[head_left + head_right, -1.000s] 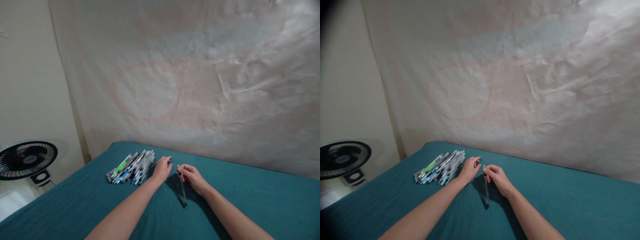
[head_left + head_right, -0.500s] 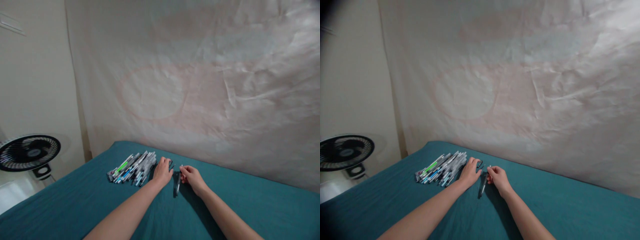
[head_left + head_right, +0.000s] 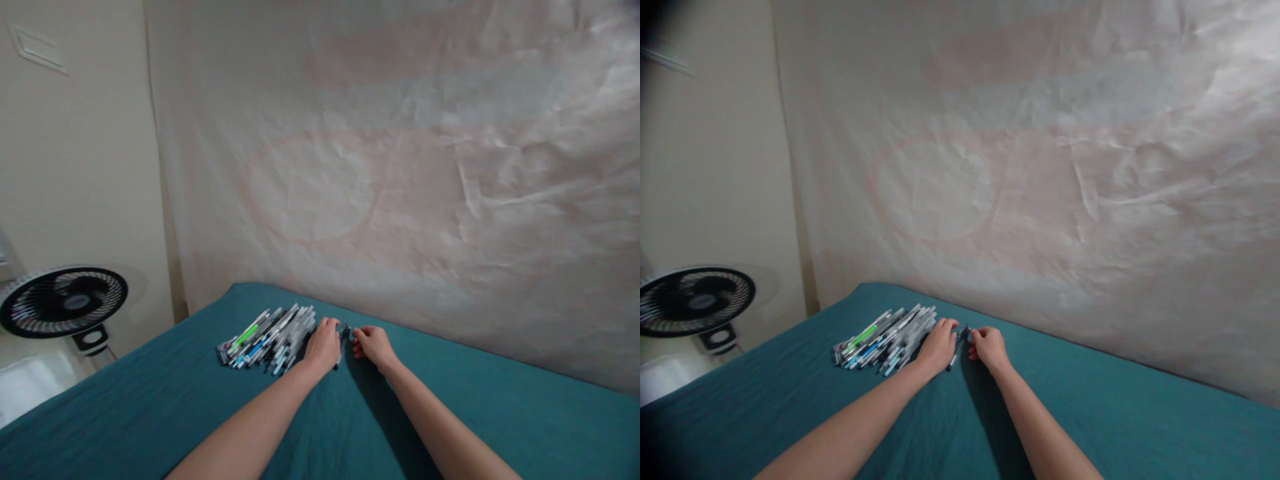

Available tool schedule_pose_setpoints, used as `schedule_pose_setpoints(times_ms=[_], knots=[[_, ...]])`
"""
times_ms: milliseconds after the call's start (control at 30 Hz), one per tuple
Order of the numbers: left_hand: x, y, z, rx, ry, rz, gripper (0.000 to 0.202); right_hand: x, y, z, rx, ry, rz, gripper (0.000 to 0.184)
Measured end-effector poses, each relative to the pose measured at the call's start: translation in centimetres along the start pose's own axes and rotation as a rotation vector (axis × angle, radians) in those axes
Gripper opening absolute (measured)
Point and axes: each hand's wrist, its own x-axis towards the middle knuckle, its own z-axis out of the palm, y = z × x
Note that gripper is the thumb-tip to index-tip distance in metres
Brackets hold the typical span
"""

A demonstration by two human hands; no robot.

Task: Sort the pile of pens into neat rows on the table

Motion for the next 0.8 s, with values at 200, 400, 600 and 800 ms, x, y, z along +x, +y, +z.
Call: schedule_pose_setpoints(times_ms=[200, 400, 600, 800], knots=[[0.3, -0.3, 0.1, 0.002, -0.018, 0.007, 0.033, -1.6, -0.1, -0.2, -0.096, -0.051, -0.086, 0.009], [0.0, -0.4, 0.2, 0.033, -0.029, 0.000, 0.032, -4.0, -0.6, -0.8, -0.279, -0.091, -0.303, 0.021], [-0.1, -0.3, 0.0, 0.086, -0.027, -0.009, 0.032, -7.7, -3.8, 0.2, -0.326, -0.078, -0.447, 0.016], [0.0, 0.1, -1.4, 0.169, -0.003, -0.004, 0.036, -16.1, -10.6, -0.5, -0.110, -0.185, -0.731, 0.029]])
